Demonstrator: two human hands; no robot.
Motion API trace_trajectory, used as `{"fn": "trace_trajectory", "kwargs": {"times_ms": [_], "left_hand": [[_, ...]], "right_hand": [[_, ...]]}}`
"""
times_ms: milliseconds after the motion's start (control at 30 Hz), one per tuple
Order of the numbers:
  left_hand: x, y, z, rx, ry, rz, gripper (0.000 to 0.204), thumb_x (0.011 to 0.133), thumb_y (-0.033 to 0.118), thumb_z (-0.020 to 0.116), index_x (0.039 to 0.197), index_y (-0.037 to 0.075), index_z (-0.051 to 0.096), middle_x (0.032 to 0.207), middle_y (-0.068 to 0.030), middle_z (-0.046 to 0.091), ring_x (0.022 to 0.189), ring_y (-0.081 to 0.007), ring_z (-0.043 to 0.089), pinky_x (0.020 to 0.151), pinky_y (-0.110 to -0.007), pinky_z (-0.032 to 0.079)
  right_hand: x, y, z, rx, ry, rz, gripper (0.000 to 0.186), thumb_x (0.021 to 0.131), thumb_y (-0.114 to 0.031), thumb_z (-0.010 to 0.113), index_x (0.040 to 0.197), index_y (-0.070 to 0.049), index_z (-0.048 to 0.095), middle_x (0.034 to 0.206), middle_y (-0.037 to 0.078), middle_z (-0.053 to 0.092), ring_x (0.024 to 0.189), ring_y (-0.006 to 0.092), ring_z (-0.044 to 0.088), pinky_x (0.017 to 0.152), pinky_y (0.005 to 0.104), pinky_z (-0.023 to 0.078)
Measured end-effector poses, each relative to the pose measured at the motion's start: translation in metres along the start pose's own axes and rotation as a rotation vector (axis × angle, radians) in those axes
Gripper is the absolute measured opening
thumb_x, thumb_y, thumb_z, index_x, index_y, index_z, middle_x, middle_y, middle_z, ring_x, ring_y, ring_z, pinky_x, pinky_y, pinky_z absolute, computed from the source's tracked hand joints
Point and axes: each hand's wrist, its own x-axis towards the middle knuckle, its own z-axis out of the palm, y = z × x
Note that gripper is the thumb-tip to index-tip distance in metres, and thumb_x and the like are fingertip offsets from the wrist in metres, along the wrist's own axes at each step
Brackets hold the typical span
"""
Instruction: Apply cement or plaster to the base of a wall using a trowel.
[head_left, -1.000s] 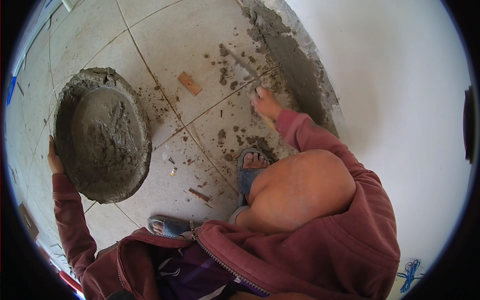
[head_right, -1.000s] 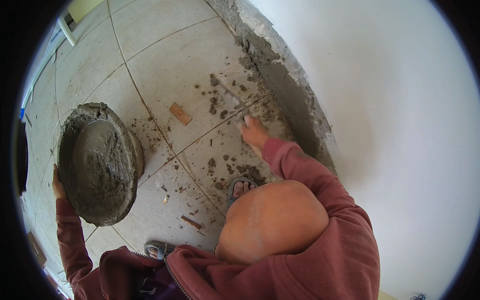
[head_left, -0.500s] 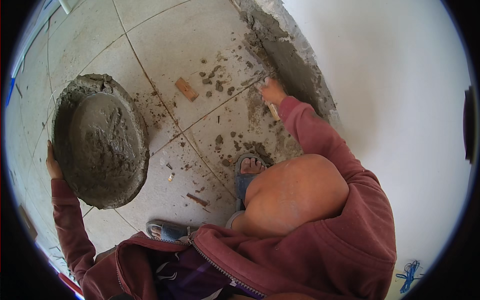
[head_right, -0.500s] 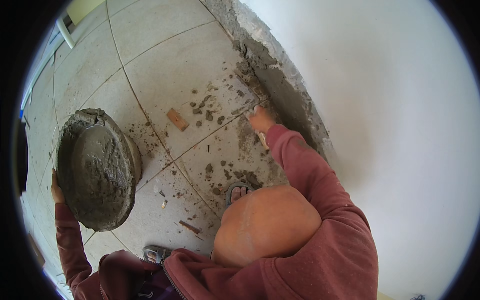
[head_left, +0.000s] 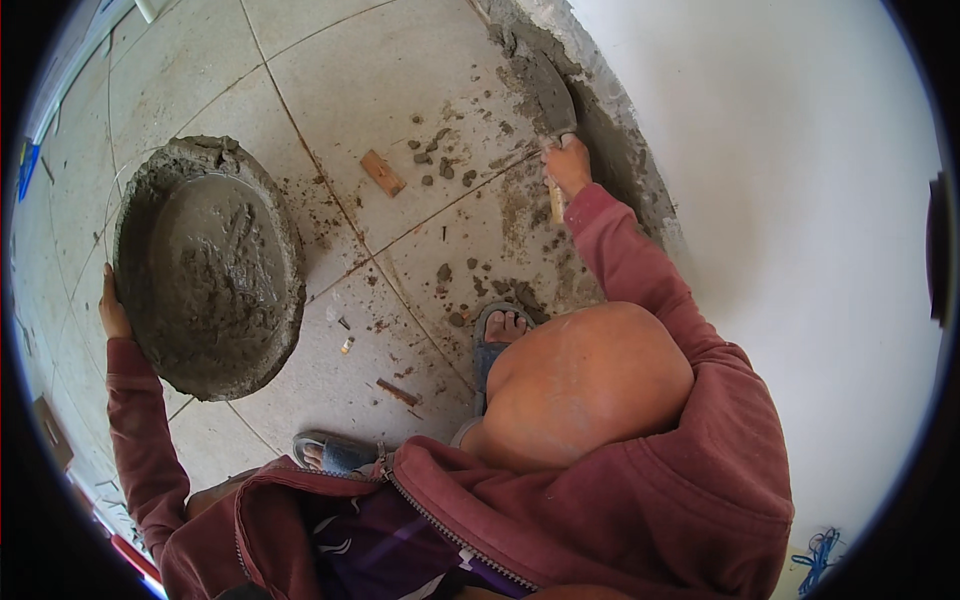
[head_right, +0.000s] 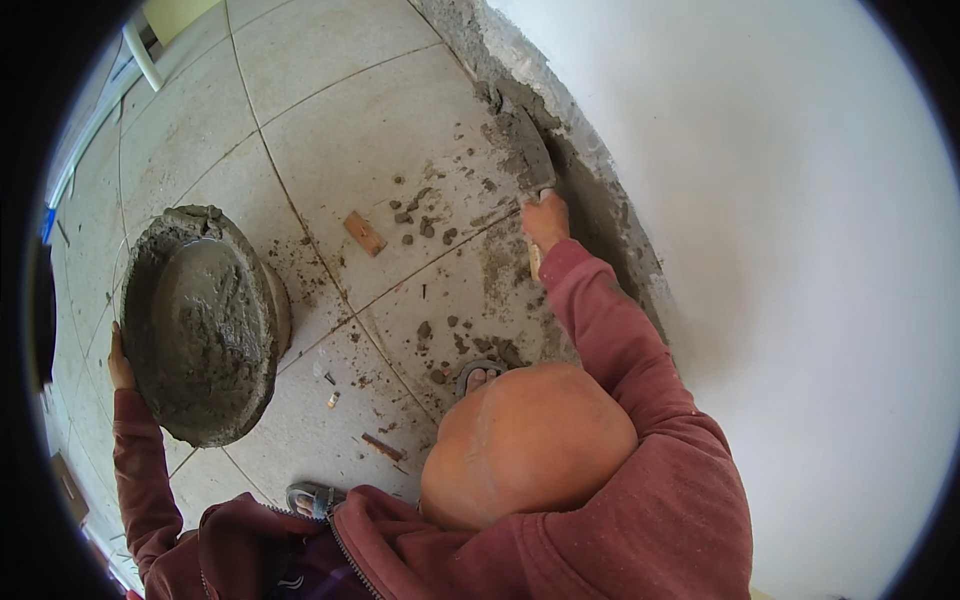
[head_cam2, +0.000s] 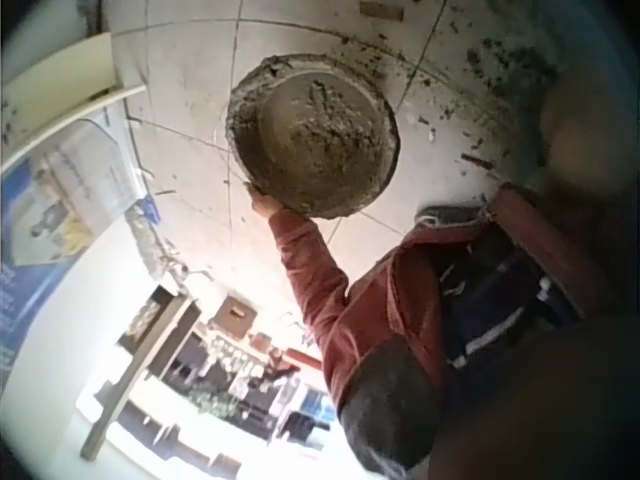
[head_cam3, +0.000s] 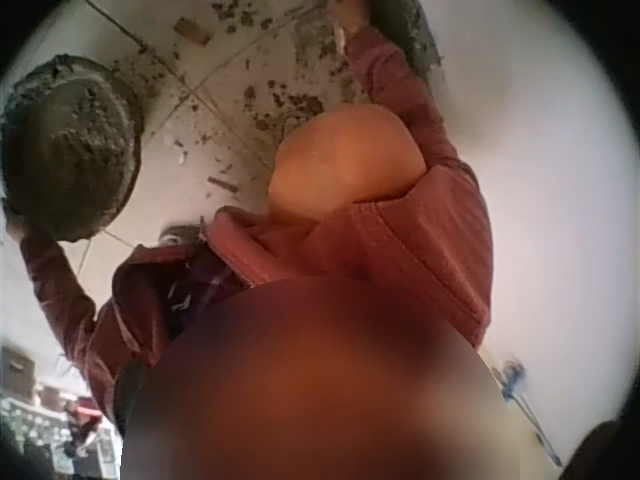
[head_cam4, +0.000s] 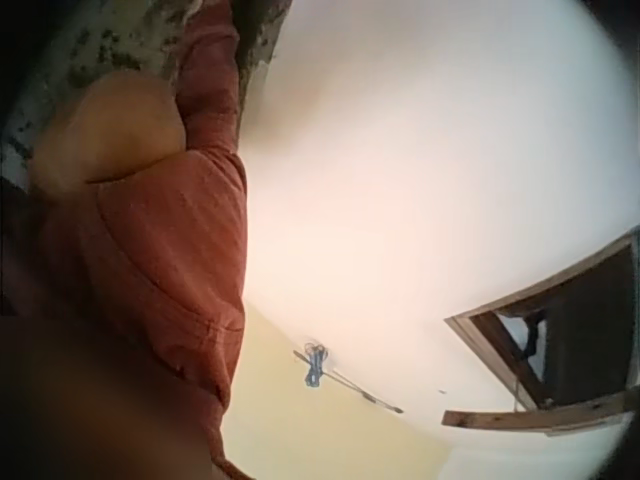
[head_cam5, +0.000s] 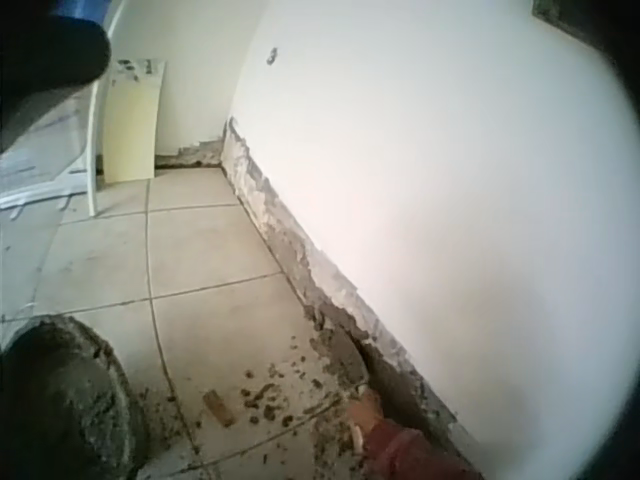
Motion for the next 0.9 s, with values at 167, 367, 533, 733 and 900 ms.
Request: {"fn": "trace_trajectory", "kwargs": {"times_ms": [167,367,533,733,900], "left_hand": [[0.004,-0.005,-0.005,0.015,0.043,0.042,0.042,0.087,0.008,0.038,0.128,0.009,0.033,0.105,-0.0177,0.056,0.090,-0.0197,0.057,0.077,-0.028,0.044],[0.007,-0.010,-0.005,0.056,0.005,0.000,0.048,0.084,0.009,0.042,0.131,0.012,0.028,0.113,-0.0188,0.051,0.099,-0.0233,0.053,0.085,-0.030,0.041],[0.010,-0.005,-0.004,-0.213,-0.010,0.048,0.041,0.087,0.008,0.035,0.128,0.008,0.032,0.108,-0.0190,0.054,0.090,-0.0214,0.057,0.079,-0.028,0.044],[0.012,-0.032,-0.008,0.209,0.027,0.056,0.051,0.083,0.011,0.045,0.131,0.012,0.028,0.113,-0.0205,0.050,0.100,-0.0273,0.053,0.081,-0.032,0.042],[0.010,-0.006,-0.003,0.182,0.014,0.051,0.051,0.083,0.011,0.046,0.131,0.011,0.028,0.114,-0.0204,0.049,0.101,-0.0268,0.053,0.082,-0.031,0.042]], "right_hand": [[-0.035,-0.019,-0.007,0.232,-0.036,0.064,0.019,0.080,-0.021,0.055,0.081,-0.004,0.046,0.063,0.003,0.049,0.043,0.0119,0.046,0.038,0.0264,0.038],[-0.051,0.007,-0.019,-0.073,0.188,-0.116,0.027,0.077,-0.021,0.057,0.078,0.004,0.047,0.069,0.017,0.056,0.056,0.0270,0.056,0.052,0.0359,0.044],[-0.037,-0.016,-0.025,-0.423,0.200,-0.345,0.034,0.077,-0.026,0.057,0.078,0.007,0.047,0.077,0.028,0.054,0.077,0.0397,0.054,0.066,0.0393,0.043],[-0.013,-0.068,-0.038,0.196,-0.210,0.141,0.020,0.079,-0.025,0.057,0.080,-0.009,0.045,0.064,0.002,0.049,0.047,0.0113,0.048,0.041,0.0258,0.039],[-0.044,-0.051,-0.058,0.292,-0.180,0.183,0.021,0.080,-0.026,0.056,0.080,-0.008,0.045,0.066,0.002,0.049,0.047,0.0115,0.047,0.041,0.0259,0.040]]}}
